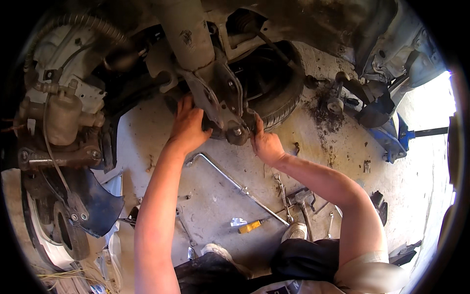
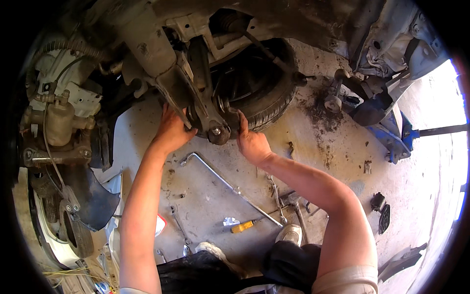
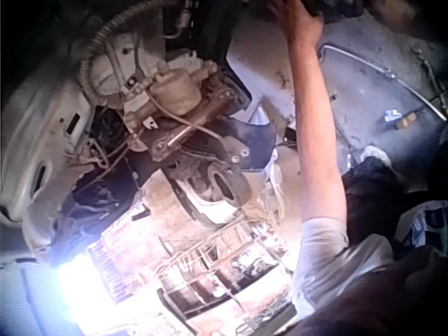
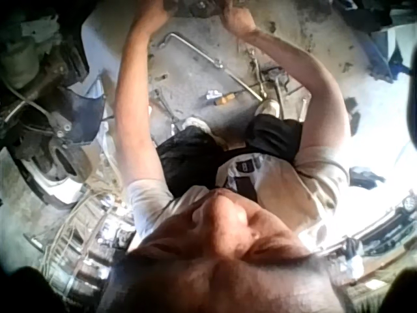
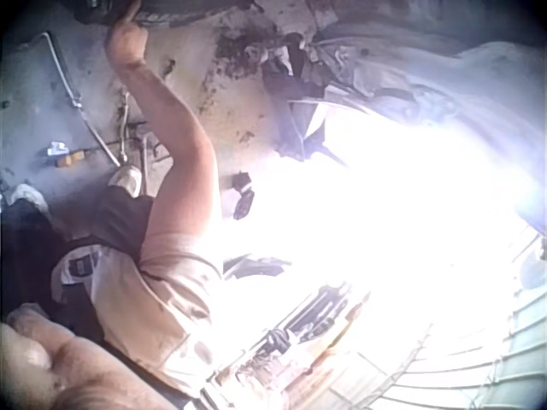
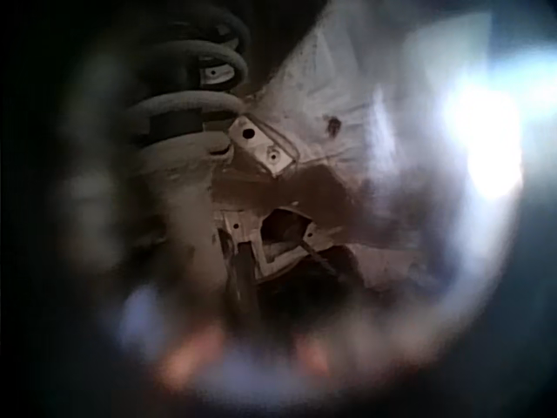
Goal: The person works on the front suspension of a white car in a garage. They use a wrench to loosen bolts on the suspension assembly, retrieve a hammer from a tool cabinet, and then use the hammer to strike the wrench and the suspension components to loosen them further.
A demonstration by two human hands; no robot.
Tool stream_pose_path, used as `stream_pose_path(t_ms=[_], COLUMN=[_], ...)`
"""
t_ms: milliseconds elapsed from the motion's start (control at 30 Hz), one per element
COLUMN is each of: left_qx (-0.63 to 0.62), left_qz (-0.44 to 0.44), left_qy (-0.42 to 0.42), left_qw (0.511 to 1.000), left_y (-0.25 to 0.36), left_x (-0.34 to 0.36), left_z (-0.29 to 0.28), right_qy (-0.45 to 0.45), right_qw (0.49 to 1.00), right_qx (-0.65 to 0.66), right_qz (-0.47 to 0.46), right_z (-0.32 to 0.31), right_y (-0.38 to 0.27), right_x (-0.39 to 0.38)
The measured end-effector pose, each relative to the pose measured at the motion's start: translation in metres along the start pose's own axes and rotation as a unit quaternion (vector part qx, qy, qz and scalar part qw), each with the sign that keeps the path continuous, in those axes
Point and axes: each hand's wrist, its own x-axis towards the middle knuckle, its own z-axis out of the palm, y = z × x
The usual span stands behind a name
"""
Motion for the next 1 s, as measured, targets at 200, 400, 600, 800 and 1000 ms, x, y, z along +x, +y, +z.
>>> stream_pose_path(t_ms=[200,400,600,800,1000], left_qx=[0.026,0.016,0.034,0.035,0.015], left_qz=[0.006,-0.023,-0.033,-0.031,-0.026], left_qy=[-0.014,-0.006,-0.014,-0.025,-0.03], left_qw=[1.0,1.0,0.999,0.999,0.999], left_y=[-0.001,0.008,0.008,0.006,0.0], left_x=[0.002,-0.002,0.001,0.003,0.003], left_z=[0.001,-0.004,-0.002,-0.002,0.003], right_qy=[0.035,-0.17,-0.268,-0.299,-0.261], right_qw=[0.99,0.945,0.91,0.908,0.965], right_qx=[0.074,0.243,0.239,0.215,0.01], right_qz=[0.111,0.135,0.208,0.198,-0.009], right_z=[-0.009,-0.089,-0.141,-0.174,-0.16], right_y=[0.007,-0.053,-0.071,-0.079,-0.066], right_x=[0.004,-0.026,-0.003,0.023,0.026])
